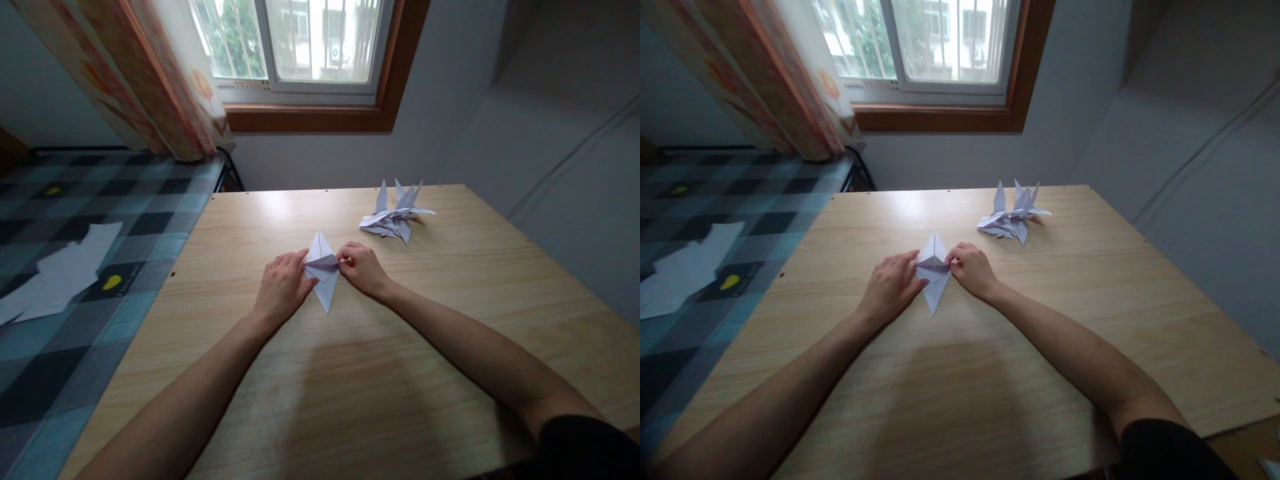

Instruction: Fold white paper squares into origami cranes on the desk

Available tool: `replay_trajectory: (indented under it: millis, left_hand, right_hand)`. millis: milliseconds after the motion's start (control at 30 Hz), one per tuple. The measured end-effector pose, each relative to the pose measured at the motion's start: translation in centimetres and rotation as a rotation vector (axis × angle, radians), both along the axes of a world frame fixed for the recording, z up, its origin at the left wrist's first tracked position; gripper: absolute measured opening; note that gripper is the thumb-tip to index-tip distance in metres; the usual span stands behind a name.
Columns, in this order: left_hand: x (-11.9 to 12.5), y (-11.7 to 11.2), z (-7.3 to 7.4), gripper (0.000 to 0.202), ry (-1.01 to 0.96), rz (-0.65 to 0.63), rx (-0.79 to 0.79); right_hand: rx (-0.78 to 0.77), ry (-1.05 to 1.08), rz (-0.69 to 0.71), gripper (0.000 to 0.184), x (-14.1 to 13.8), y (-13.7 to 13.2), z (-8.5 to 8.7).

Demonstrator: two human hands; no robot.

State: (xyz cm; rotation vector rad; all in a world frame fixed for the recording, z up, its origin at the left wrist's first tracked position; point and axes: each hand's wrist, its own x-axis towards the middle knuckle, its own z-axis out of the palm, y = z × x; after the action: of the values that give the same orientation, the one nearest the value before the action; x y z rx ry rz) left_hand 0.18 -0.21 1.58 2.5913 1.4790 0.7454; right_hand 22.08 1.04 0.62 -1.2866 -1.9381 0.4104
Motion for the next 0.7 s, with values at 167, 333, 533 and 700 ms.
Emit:
replay_trajectory:
  millis: [167,333,533,700]
  left_hand:
    - [-0.1,-0.2,0.2,0.020,0.025,-0.043,0.027]
    - [0.0,-0.5,0.5,0.021,0.028,-0.046,0.025]
    - [0.1,-0.9,0.9,0.035,0.094,-0.074,0.045]
    - [0.2,-0.8,0.8,0.037,0.123,-0.021,0.009]
  right_hand:
    - [0.037,-0.128,0.084,0.027,0.1,-0.2,0.0]
    - [0.048,-0.218,0.101,0.025,0.2,-0.6,0.1]
    - [0.095,-0.461,0.164,0.016,0.1,-1.5,1.2]
    - [0.129,-0.659,0.162,0.018,0.2,-2.3,2.6]
